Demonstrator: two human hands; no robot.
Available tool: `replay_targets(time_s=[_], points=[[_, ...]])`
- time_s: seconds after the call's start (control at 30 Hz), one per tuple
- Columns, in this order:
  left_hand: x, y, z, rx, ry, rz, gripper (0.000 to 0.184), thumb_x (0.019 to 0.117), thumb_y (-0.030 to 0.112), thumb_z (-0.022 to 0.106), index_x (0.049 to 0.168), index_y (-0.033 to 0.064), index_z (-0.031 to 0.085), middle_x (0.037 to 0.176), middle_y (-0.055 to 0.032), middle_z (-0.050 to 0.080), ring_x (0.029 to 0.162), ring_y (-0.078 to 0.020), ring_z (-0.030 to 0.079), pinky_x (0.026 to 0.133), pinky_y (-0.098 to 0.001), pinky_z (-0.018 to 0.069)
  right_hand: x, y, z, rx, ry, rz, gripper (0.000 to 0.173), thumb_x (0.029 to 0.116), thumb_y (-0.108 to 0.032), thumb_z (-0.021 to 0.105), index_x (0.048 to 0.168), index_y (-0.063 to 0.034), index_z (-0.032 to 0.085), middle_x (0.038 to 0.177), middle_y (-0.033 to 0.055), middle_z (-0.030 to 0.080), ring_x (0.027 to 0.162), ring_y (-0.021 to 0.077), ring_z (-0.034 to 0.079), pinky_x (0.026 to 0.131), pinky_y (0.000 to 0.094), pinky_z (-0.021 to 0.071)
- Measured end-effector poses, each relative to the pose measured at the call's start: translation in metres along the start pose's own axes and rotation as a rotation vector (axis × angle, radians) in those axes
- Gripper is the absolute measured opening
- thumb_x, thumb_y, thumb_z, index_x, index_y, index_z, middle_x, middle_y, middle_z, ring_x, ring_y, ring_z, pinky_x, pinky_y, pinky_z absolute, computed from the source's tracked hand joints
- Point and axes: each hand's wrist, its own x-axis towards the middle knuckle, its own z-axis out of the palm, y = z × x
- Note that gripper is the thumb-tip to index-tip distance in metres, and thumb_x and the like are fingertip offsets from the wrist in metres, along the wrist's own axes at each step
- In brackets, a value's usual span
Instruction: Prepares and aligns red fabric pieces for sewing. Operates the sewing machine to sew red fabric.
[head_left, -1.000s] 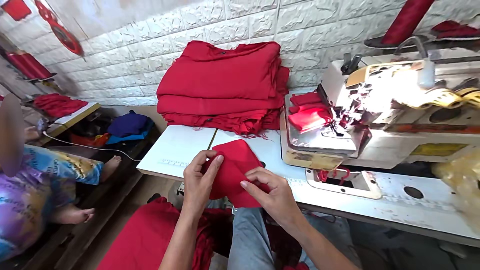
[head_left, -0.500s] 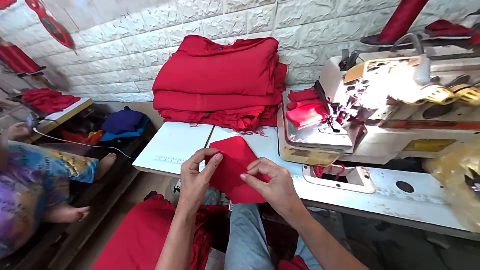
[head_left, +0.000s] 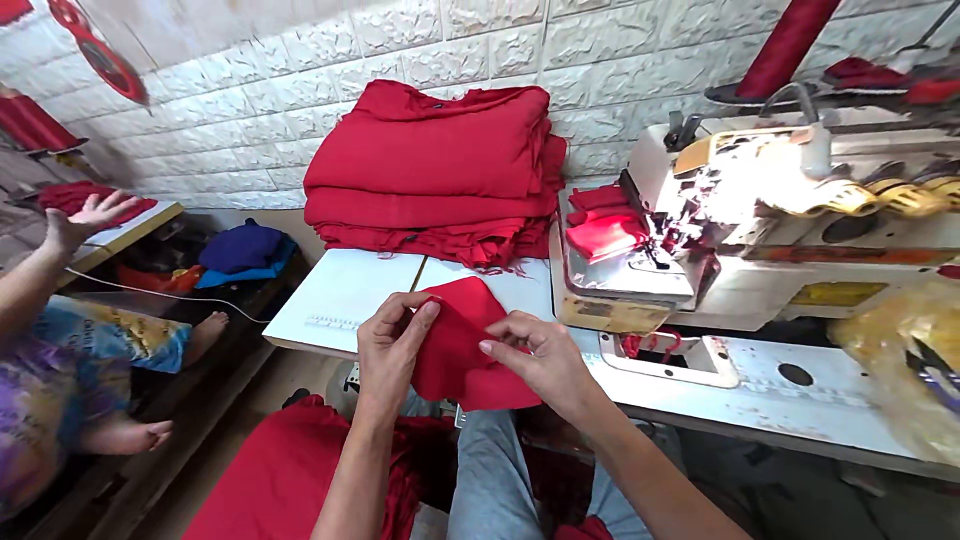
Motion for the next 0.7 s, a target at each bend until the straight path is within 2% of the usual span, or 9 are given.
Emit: replay_targets(time_s=[0.1,0.17,0.23,0.37,0.47,0.53,0.6,0.63,0.7], points=[[0.002,0.001,0.001,-0.014,0.036,-0.082,0.010,0.0956,0.003,0.066,0.101,0.0041,0.074,0.086,0.0001,0.073,0.073,-0.0057,0.068,0.069,-0.0219,0.0583,-0.001,-0.007,-0.001,0.103,-0.042,0.040,0.014,0.0963,-0.016,0.067,0.101,-0.0041,0.071,0.084,-0.0032,0.070,0.073,-0.0022,0.065,0.068,0.0139,0.0551],[0.004,0.000,0.002,-0.036,0.045,-0.133,0.010,0.0957,0.003,0.067,0.101,0.0043,0.074,0.084,-0.0002,0.073,0.072,-0.0058,0.067,0.069,-0.0218,0.0583,-0.004,-0.009,-0.001,0.133,-0.046,0.029,0.018,0.0962,-0.014,0.066,0.110,-0.0027,0.065,0.081,-0.0041,0.068,0.070,-0.0007,0.065,0.064,0.0156,0.0555],[0.005,-0.001,0.002,-0.059,0.043,-0.173,0.009,0.0959,0.004,0.066,0.100,0.0038,0.074,0.084,-0.0010,0.072,0.073,-0.0065,0.068,0.070,-0.0225,0.0583,-0.006,-0.005,0.000,0.113,-0.028,-0.076,0.025,0.0958,-0.014,0.067,0.118,-0.0011,0.065,0.083,-0.0041,0.068,0.070,-0.0017,0.062,0.064,0.0145,0.0530],[0.006,-0.008,0.002,-0.139,0.003,-0.193,0.011,0.0966,0.001,0.063,0.098,0.0051,0.073,0.087,0.0019,0.072,0.082,-0.0051,0.068,0.081,-0.0241,0.0572,-0.009,-0.006,-0.009,0.014,-0.102,-0.327,0.019,0.0982,-0.010,0.062,0.108,-0.0026,0.076,0.097,0.0025,0.076,0.085,0.0000,0.067,0.078,0.0153,0.0556],[0.005,-0.015,0.006,-0.247,-0.035,-0.215,0.012,0.0973,0.001,0.060,0.097,0.0057,0.072,0.087,0.0022,0.073,0.085,-0.0056,0.069,0.085,-0.0262,0.0568,-0.008,-0.016,-0.018,-0.096,-0.227,-0.500,0.030,0.0935,-0.002,0.052,0.111,-0.0038,0.077,0.105,0.0062,0.077,0.099,0.0076,0.071,0.093,0.0221,0.0544],[0.003,-0.019,0.009,-0.318,-0.075,-0.238,0.013,0.0975,0.002,0.059,0.097,0.0060,0.072,0.088,0.0015,0.073,0.084,-0.0061,0.069,0.084,-0.0270,0.0574,-0.006,-0.023,-0.021,-0.195,-0.255,-0.626,0.027,0.0953,-0.002,0.054,0.111,-0.0049,0.076,0.103,0.0062,0.078,0.101,0.0112,0.072,0.096,0.0246,0.0534],[0.001,-0.018,0.014,-0.403,-0.115,-0.282,0.014,0.0989,0.002,0.058,0.097,0.0059,0.071,0.086,-0.0008,0.074,0.079,-0.0073,0.070,0.079,-0.0269,0.0593,-0.005,-0.031,-0.023,-0.293,-0.252,-0.714,0.020,0.0987,-0.008,0.058,0.105,-0.0077,0.077,0.098,0.0052,0.078,0.099,0.0145,0.071,0.091,0.0270,0.0532],[-0.001,-0.016,0.017,-0.433,-0.129,-0.303,0.014,0.0993,0.003,0.058,0.097,0.0063,0.071,0.085,-0.0012,0.074,0.077,-0.0075,0.071,0.075,-0.0263,0.0600,-0.003,-0.036,-0.023,-0.340,-0.255,-0.738,0.019,0.0995,-0.010,0.059,0.102,-0.0096,0.078,0.100,0.0056,0.076,0.101,0.0172,0.070,0.090,0.0297,0.0527],[-0.003,-0.012,0.023,-0.479,-0.150,-0.325,0.015,0.0993,0.002,0.057,0.096,0.0067,0.071,0.085,-0.0005,0.074,0.076,-0.0063,0.070,0.073,-0.0248,0.0598,-0.001,-0.046,-0.024,-0.419,-0.277,-0.760,0.019,0.1008,-0.014,0.058,0.099,-0.0140,0.077,0.115,0.0071,0.073,0.117,0.0214,0.064,0.100,0.0359,0.0485]])
